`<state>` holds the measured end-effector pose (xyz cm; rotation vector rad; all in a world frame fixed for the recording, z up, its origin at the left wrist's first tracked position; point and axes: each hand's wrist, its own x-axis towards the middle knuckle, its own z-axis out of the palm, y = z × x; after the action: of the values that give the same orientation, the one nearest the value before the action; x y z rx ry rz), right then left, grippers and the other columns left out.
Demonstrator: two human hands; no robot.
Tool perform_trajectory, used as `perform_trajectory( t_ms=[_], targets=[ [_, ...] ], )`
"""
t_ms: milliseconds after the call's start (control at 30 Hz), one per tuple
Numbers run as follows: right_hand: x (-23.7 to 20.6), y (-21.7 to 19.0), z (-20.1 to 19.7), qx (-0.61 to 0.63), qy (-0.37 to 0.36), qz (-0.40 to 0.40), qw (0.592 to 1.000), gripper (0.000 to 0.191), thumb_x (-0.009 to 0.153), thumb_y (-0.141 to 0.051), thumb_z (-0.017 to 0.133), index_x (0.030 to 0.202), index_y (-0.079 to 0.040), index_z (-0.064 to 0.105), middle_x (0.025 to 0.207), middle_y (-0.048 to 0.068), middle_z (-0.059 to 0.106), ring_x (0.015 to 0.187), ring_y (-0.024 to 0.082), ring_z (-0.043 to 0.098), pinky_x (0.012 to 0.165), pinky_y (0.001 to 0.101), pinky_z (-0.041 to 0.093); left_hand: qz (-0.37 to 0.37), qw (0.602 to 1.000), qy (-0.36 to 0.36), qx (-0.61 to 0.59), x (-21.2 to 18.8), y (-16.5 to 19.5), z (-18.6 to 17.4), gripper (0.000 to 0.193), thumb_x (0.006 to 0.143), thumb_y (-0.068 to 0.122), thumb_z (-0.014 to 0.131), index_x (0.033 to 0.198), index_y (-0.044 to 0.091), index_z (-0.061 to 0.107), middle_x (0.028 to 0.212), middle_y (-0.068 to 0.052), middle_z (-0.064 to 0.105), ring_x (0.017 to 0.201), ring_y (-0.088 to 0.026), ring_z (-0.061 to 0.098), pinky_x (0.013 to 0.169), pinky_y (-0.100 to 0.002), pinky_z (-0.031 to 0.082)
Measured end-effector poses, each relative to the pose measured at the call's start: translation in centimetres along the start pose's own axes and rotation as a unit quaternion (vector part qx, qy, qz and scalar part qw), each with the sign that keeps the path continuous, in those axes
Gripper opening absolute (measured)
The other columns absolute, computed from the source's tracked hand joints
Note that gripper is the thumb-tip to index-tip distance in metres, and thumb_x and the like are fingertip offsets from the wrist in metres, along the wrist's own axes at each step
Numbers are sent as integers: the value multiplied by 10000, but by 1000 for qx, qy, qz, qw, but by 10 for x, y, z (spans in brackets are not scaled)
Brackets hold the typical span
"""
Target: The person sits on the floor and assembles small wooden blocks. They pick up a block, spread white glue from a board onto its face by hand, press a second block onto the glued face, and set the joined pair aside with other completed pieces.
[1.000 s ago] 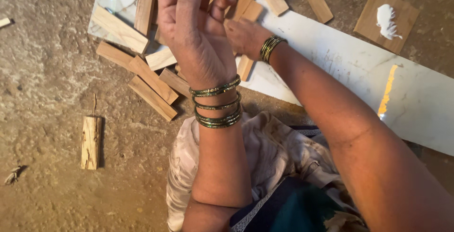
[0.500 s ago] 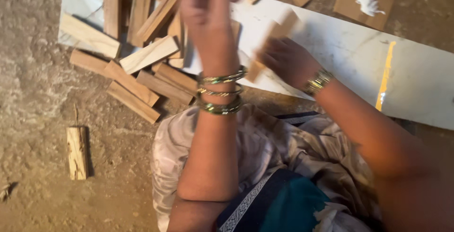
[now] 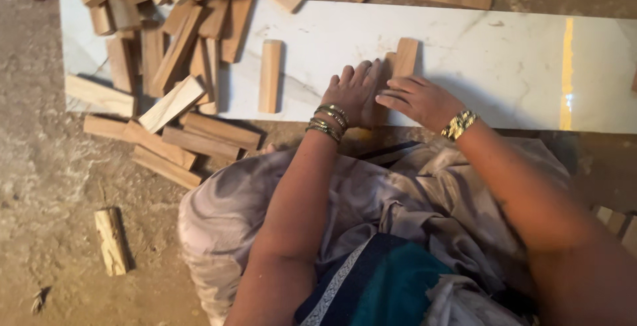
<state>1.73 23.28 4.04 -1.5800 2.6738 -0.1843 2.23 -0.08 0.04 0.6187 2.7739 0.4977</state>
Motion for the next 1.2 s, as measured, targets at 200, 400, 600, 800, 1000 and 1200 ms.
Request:
perform_trajectory(
  t_ms=[200, 400, 600, 800, 1000, 1200],
  targets=[
    [-20, -12, 7, 122, -11, 96, 988, 563, 868, -25, 579, 1406, -186, 536, 1353, 108, 604, 1272, 303, 567, 987, 406, 516, 14, 995, -71, 74, 7, 5, -5, 1349, 575, 568, 894, 1600, 210, 93, 1668, -34, 151, 1345, -326, 414, 1042, -505, 423],
    [-33, -7, 23, 240, 101, 318, 912, 716, 819, 96, 628, 1475, -141, 464, 1416, 164, 599, 1240, 295, 637, 1018, 401, 549, 53, 991, -73, 99, 7, 6, -19, 1606, 345, 708, 932, 1626, 242, 83, 1702, 5, 97, 1320, -332, 419, 1004, -515, 427],
    [-18, 21, 27, 307, 127, 461, 823, 748, 807, -3, 779, 1486, -105, 479, 1312, 156, 627, 1088, 231, 673, 841, 315, 611, 63, 995, -13, 77, 21, 7, -14, 1638, 320, 781, 900, 1604, 142, 110, 1689, -10, 105, 1347, -336, 408, 996, -558, 414],
    [-5, 25, 38, 311, 175, 423, 833, 645, 799, 33, 777, 1397, -58, 552, 1311, 125, 618, 916, 200, 711, 780, 309, 614, 50, 996, -35, 69, 27, 4, -14, 1699, 274, 821, 876, 1586, 60, 110, 1683, -84, 87, 1348, -336, 381, 995, -538, 405],
    [-4, 30, 43, 324, 193, 422, 825, 593, 791, 58, 777, 1338, -56, 576, 1332, 114, 603, 896, 180, 733, 771, 296, 615, 60, 995, -48, 66, 32, 1, -19, 1722, 257, 789, 896, 1594, 55, 98, 1676, -64, 113, 1342, -331, 389, 998, -496, 406],
    [-3, 31, 45, 336, 201, 428, 815, 593, 788, 77, 779, 1331, -54, 579, 1325, 110, 612, 869, 180, 741, 764, 287, 607, 46, 998, -14, 49, 29, 6, -19, 1711, 248, 761, 895, 1595, 66, 103, 1684, -33, 144, 1312, -332, 424, 970, -488, 407]
  ],
)
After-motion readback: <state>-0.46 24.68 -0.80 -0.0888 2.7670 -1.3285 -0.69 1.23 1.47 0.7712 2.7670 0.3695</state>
